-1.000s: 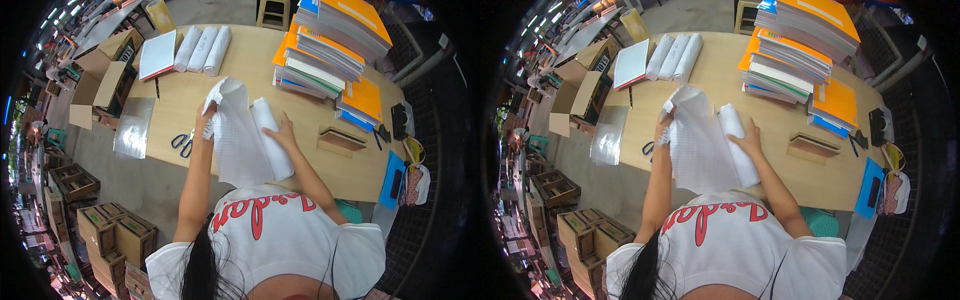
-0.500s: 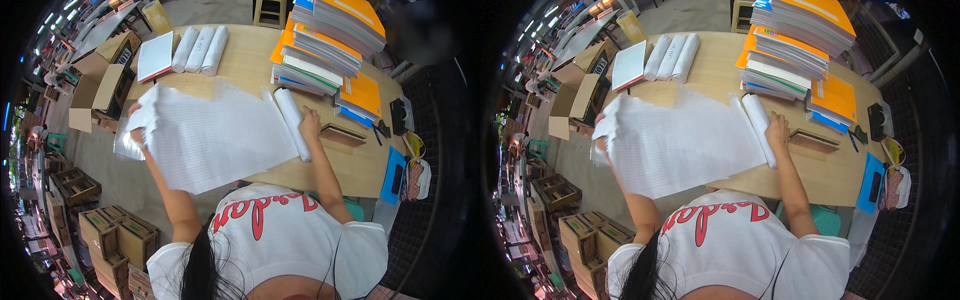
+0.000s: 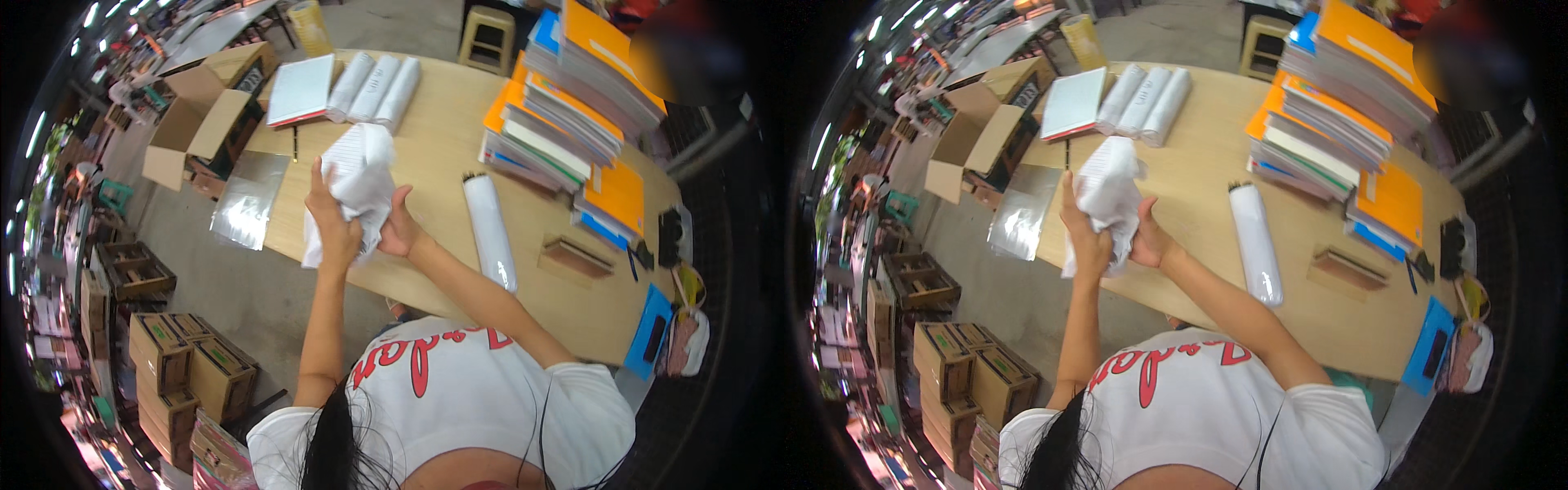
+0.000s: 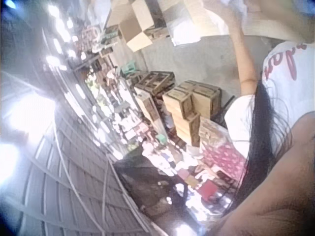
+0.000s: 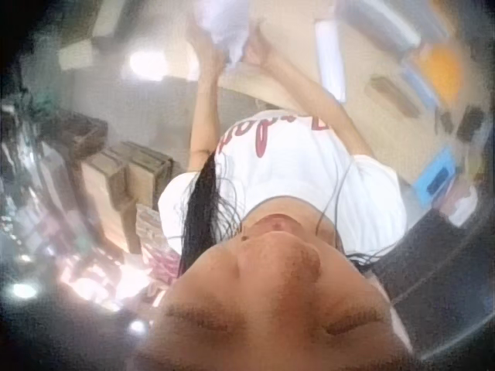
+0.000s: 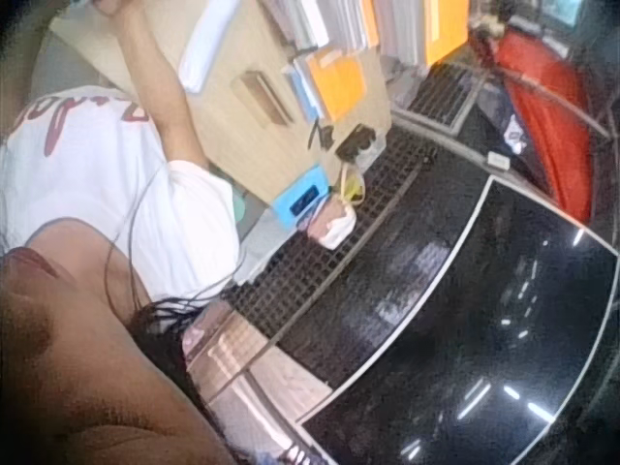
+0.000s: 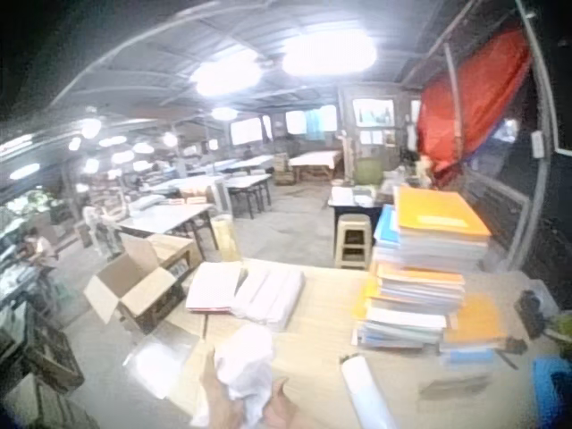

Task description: The person writes in a notebook, picks up a wrapped bundle, unwraps a cluster of black thin rods from paper, and places them into a plastic container.

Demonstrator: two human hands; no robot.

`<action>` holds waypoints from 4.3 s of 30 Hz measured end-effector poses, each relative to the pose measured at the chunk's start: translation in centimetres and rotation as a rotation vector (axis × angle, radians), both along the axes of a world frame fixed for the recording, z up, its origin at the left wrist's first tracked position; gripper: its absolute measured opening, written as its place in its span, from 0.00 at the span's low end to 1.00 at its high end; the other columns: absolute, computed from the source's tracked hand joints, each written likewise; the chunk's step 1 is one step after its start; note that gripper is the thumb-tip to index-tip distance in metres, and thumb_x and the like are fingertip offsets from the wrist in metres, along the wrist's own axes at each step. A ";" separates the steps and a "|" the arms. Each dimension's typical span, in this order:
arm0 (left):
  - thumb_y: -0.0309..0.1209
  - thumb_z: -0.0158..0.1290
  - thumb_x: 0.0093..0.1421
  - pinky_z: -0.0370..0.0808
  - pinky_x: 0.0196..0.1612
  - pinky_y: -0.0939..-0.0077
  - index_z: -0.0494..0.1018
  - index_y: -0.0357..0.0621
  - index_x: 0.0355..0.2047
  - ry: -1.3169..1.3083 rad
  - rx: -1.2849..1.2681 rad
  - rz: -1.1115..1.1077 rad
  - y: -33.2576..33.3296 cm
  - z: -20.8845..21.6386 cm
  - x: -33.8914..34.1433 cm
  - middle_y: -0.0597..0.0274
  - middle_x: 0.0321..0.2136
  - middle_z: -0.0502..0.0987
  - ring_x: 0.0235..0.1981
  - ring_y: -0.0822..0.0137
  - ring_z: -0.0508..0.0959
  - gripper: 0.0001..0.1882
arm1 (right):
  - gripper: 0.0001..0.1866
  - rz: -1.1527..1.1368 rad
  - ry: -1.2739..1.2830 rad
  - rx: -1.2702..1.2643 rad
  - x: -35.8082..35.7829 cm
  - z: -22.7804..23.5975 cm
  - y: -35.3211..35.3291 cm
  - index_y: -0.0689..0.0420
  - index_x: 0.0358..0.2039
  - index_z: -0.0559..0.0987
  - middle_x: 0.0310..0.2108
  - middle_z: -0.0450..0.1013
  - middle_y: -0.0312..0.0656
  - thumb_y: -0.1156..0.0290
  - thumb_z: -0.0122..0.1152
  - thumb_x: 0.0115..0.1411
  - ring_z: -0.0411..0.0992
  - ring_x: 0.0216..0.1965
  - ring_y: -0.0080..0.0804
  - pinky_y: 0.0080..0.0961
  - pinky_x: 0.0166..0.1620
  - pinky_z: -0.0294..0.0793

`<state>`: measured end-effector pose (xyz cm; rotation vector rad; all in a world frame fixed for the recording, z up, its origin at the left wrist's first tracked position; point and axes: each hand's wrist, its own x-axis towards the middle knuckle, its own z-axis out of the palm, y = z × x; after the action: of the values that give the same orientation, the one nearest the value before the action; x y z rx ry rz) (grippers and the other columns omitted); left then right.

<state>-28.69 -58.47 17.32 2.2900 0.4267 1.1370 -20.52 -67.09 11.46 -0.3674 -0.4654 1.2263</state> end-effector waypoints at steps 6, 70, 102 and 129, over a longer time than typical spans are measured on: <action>0.46 0.56 0.54 0.60 0.56 0.54 0.68 0.45 0.52 0.244 -0.112 -0.230 -2.5 -4.3 0.2 0.43 0.43 0.68 0.49 0.41 0.65 0.29 | 0.43 -0.215 0.058 -0.161 -0.7 -5.8 4.0 0.50 0.66 0.51 0.63 0.57 0.40 0.40 0.50 0.59 0.57 0.63 0.37 0.39 0.65 0.57; 0.34 0.61 0.53 0.70 0.44 0.66 0.72 0.46 0.41 0.145 -0.620 -1.119 -18.2 -10.0 5.9 0.60 0.33 0.74 0.35 0.63 0.75 0.16 | 0.12 -0.739 -0.443 -1.066 4.4 -11.3 -26.3 0.63 0.29 0.79 0.30 0.77 0.41 0.65 0.58 0.54 0.76 0.31 0.35 0.31 0.37 0.73; 0.27 0.63 0.47 0.72 0.48 0.59 0.78 0.43 0.22 0.559 -0.142 -0.356 -11.7 -18.0 21.8 0.50 0.51 0.65 0.48 0.49 0.70 0.04 | 0.62 -0.650 -1.263 -1.524 -1.1 -11.2 -27.0 0.59 0.67 0.44 0.50 0.60 0.62 0.54 0.74 0.41 0.61 0.51 0.62 0.49 0.52 0.66; 0.42 0.43 0.65 0.72 0.40 0.53 0.69 0.36 0.31 0.707 -0.550 -0.282 -15.6 -21.7 17.3 0.37 0.29 0.77 0.35 0.42 0.78 0.19 | 0.69 -0.591 -1.153 -1.729 1.4 -10.8 -23.1 0.58 0.68 0.39 0.53 0.60 0.62 0.51 0.77 0.35 0.63 0.54 0.60 0.46 0.56 0.65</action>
<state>-11.35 -74.09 -4.36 2.0869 0.5634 0.0199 -19.07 -90.18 0.69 -2.5369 -0.0696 0.4063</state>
